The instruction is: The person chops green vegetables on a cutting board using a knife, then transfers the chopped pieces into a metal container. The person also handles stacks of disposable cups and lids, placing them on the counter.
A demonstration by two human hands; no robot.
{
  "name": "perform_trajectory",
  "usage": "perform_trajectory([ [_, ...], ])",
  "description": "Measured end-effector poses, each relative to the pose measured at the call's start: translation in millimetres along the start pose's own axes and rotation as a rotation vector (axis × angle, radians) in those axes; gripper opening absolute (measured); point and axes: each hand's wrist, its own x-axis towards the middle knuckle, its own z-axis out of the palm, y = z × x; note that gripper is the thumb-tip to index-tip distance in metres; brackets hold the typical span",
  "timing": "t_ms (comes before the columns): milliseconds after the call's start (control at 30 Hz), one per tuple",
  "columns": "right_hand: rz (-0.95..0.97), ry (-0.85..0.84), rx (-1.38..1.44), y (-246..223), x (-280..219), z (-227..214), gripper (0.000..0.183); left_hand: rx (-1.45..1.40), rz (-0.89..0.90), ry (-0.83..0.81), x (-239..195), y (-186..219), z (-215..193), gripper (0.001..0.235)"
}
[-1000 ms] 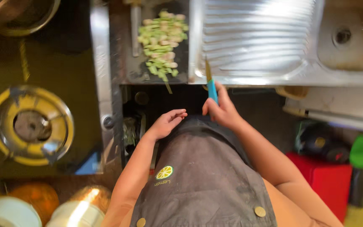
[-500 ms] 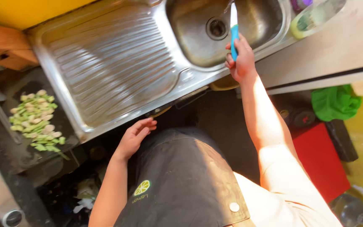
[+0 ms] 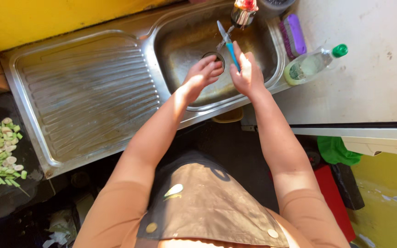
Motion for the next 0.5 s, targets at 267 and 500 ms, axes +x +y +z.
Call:
perform_trajectory([
  [267, 0.149, 0.034, 0.031, -28.8, -30.6, -55.6, 0.070, -0.231, 0.175, 0.089, 135.1, 0.2, 54.8, 0.021],
  [500, 0.322, -0.094, 0.334, -51.6, -155.3, -49.0, 0.061, 1.141, 0.399, 0.040, 89.0, 58.9, 38.1, 0.027],
])
